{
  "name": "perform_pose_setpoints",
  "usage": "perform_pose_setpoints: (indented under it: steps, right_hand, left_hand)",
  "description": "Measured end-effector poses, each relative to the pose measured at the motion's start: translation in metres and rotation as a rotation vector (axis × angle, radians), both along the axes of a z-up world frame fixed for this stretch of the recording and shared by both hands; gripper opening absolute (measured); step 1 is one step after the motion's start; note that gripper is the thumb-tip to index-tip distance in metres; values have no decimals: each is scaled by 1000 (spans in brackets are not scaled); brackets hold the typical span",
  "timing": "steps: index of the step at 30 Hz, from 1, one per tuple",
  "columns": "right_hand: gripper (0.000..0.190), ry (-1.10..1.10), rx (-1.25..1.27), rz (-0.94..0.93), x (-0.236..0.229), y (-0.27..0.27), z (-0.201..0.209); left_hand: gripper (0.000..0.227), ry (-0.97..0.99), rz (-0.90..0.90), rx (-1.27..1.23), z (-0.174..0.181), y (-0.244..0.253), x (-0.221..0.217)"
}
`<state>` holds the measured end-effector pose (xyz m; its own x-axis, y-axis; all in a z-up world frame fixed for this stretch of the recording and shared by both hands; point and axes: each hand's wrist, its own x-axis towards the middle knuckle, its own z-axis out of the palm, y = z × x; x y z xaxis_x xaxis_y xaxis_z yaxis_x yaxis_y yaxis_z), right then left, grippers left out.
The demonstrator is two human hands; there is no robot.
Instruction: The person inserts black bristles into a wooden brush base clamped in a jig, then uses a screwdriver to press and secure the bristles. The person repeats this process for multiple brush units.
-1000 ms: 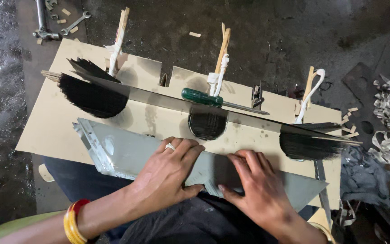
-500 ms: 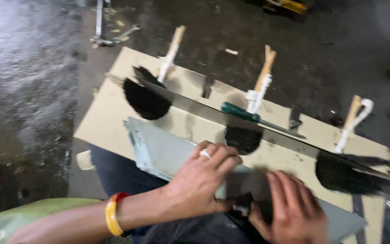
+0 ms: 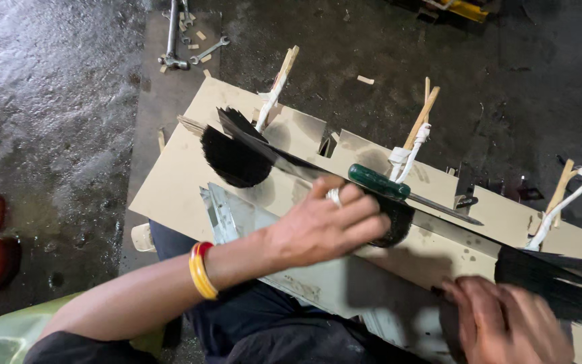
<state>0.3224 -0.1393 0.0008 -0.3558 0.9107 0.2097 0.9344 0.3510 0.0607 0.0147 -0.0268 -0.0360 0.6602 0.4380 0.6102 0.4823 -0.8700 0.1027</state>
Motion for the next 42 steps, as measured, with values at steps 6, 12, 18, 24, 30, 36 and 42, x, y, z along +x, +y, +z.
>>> perform_pose_setpoints:
  steps: [6,12,18,24,30,36,42]
  right_hand:
    - [26,5,260,67,-45,41,38]
    - [26,49,321,65,-43,57,46]
    - [23,175,368,110,-37,64,35]
    - [18,247,376,130,-29,68,14]
    - [16,322,343,128,-25,70,6]
    - [18,397,288,120,-23,70,6]
    - [20,434,264,123,-26,71,10]
  left_hand:
    - [34,-65,73,-97,31,21,-11]
    - [28,-207,78,-216,41,28,-21]
    - [24,-213,105,-225,34,28,-20]
    - [24,-216,112,-227,35,29,-19]
    - [22,-197,125,-228,30,27,-20]
    - [21,-196,108,-222,30,28,-20]
    - [23,-205,106,-229,27,29,-23]
